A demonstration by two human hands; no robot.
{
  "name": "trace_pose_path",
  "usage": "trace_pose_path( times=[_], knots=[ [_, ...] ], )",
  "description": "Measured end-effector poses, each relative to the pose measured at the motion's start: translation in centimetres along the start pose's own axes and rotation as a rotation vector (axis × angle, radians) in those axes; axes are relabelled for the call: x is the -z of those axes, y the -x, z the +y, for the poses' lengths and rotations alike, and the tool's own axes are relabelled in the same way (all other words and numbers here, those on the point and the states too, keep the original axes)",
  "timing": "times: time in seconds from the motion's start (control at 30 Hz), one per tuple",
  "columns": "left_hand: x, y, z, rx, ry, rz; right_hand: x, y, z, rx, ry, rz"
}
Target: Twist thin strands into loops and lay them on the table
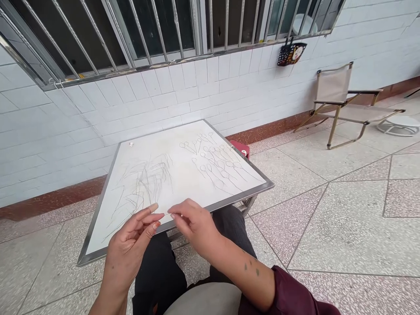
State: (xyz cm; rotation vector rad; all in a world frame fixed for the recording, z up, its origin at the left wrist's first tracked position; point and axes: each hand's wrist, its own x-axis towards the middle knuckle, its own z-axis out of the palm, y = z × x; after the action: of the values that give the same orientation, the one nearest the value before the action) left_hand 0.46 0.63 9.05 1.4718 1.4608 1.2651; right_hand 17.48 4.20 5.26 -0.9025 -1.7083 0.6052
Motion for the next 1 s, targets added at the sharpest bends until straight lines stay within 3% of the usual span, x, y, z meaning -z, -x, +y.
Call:
trace_pose_path(
  times=[0.23,0.47,0.73,1.0],
  knots=[
    [0.1,0.2,-0.7,-0.019,-0.02,-0.095,0.4,0.3,0.2,-0.017,-0.039,-0.004],
    [0.2,0.9,-0.4,-0.074,-0.084,-0.131,1.4,1.2,0.3,0.075,-0.009,-0.09],
    [-0.4,2.2,0.1,-0.134,-0.162,-0.049,1.6,2.0,-0.3,-0.008,-0.015,-0.04],
    [-0.8,3.3,0.5,-0.267,-0.216,0.029,2.1,2.2,-0.3,0.097,-0.074,-0.038]
  ],
)
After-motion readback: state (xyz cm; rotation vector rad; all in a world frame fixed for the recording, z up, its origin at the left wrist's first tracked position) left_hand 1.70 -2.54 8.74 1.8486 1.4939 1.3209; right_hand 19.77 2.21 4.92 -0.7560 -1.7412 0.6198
